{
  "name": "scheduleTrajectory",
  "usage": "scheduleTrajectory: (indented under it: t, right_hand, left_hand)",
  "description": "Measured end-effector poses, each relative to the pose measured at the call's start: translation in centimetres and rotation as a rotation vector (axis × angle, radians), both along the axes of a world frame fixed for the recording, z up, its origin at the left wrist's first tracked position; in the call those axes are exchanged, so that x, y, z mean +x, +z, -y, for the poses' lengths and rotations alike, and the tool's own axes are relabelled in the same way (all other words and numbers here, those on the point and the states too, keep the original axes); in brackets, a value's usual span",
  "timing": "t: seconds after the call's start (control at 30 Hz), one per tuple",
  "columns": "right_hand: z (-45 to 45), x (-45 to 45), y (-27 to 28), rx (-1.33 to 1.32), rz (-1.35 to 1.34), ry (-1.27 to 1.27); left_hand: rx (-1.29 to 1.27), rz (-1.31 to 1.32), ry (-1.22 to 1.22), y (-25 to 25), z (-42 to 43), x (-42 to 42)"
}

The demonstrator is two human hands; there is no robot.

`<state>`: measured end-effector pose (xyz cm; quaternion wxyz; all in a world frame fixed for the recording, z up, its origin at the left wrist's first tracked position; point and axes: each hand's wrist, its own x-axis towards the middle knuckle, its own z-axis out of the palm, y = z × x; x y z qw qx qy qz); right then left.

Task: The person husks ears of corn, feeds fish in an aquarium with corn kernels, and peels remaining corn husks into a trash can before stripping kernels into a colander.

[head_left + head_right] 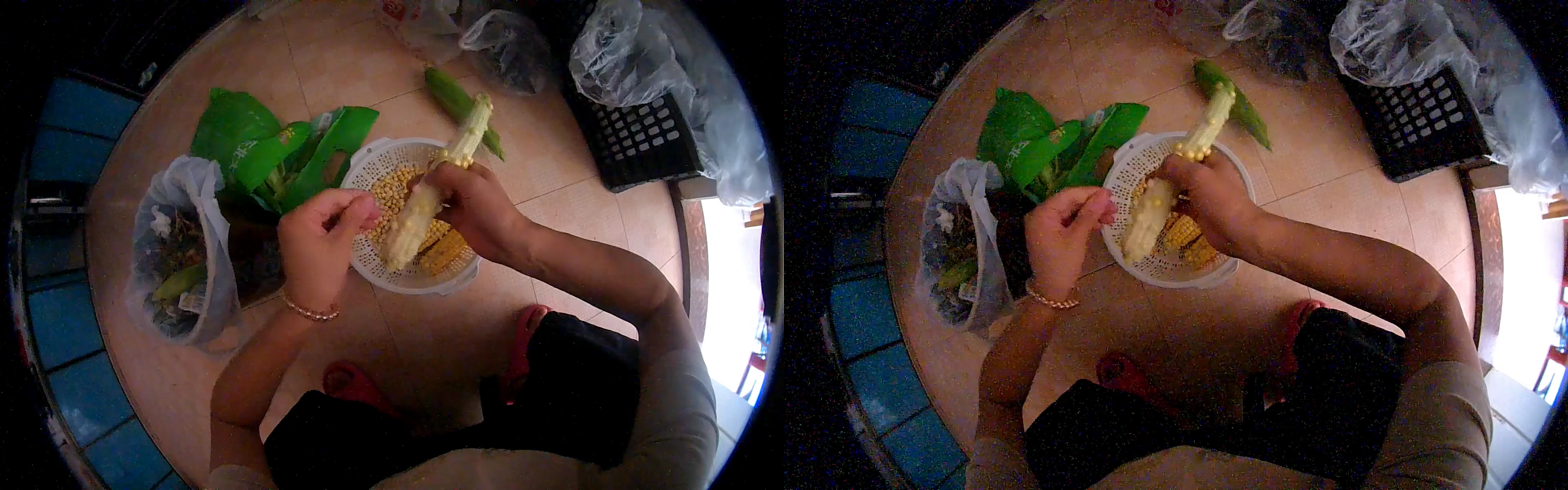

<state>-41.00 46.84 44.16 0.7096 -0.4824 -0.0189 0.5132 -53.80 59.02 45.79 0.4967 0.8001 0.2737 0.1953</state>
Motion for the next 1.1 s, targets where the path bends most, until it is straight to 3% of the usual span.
scheduleTrajectory:
  t: [0.07, 0.17, 0.23, 0.37, 0.4, 0.47, 0.5, 0.57, 0.7, 0.77, 0.9, 0.97, 1.03, 1.1]
  right_hand:
    - [0.1, 0.3, 0.1, 0.059, -0.037, 0.06]
    - [0.1, 0.5, 0.2, 0.141, -0.092, 0.127]
    - [0.0, 0.6, 0.2, 0.167, -0.109, 0.145]
    - [0.8, 0.9, 0.2, 0.128, -0.089, 0.073]
    - [1.0, 1.0, 0.2, 0.119, -0.064, 0.06]
    - [1.4, 1.4, 0.2, 0.089, -0.069, 0.087]
    - [1.4, 1.5, 0.2, 0.035, -0.051, 0.085]
    - [0.9, 0.9, 0.2, 0.01, -0.083, 0.073]
    - [0.4, 0.7, -0.1, 0.02, -0.16, 0.156]
    - [0.0, 0.6, -0.1, -0.009, -0.148, 0.105]
    - [-0.3, 0.5, -0.2, -0.059, -0.098, 0.042]
    - [-0.2, 0.4, 0.7, -0.086, -0.136, 0.029]
    - [-0.1, 0.7, 0.0, -0.014, -0.161, 0.079]
    - [0.0, 0.4, 0.2, 0.065, -0.168, 0.099]
  left_hand:
    - [-0.357, 0.031, -0.051, -0.1, -0.6, -0.1]
    - [-0.464, -0.093, -0.082, 0.9, -1.3, -0.4]
    - [-0.262, -0.117, -0.008, 2.4, -3.3, -1.2]
    - [0.386, -0.067, 0.189, 6.5, -12.0, -7.5]
    - [0.407, -0.083, 0.21, 7.9, -13.1, -9.0]
    - [0.691, -0.489, 0.395, 10.5, -14.1, -11.8]
    - [0.701, -0.501, 0.415, 10.5, -14.6, -12.7]
    - [1.065, -1.04, 0.417, 8.6, -16.3, -14.2]
    - [1.146, -1.002, 0.263, 5.3, -16.9, -15.0]
    - [1.319, -0.511, 0.364, 5.4, -16.5, -14.1]
    - [1.114, -0.421, 0.359, 7.2, -11.7, -9.4]
    - [0.996, -0.244, 0.076, 6.7, -9.7, -7.4]
    - [0.36, -0.303, -0.027, 5.4, -6.7, -4.8]
    - [0.22, -0.228, -0.241, 3.0, -4.0, -2.4]
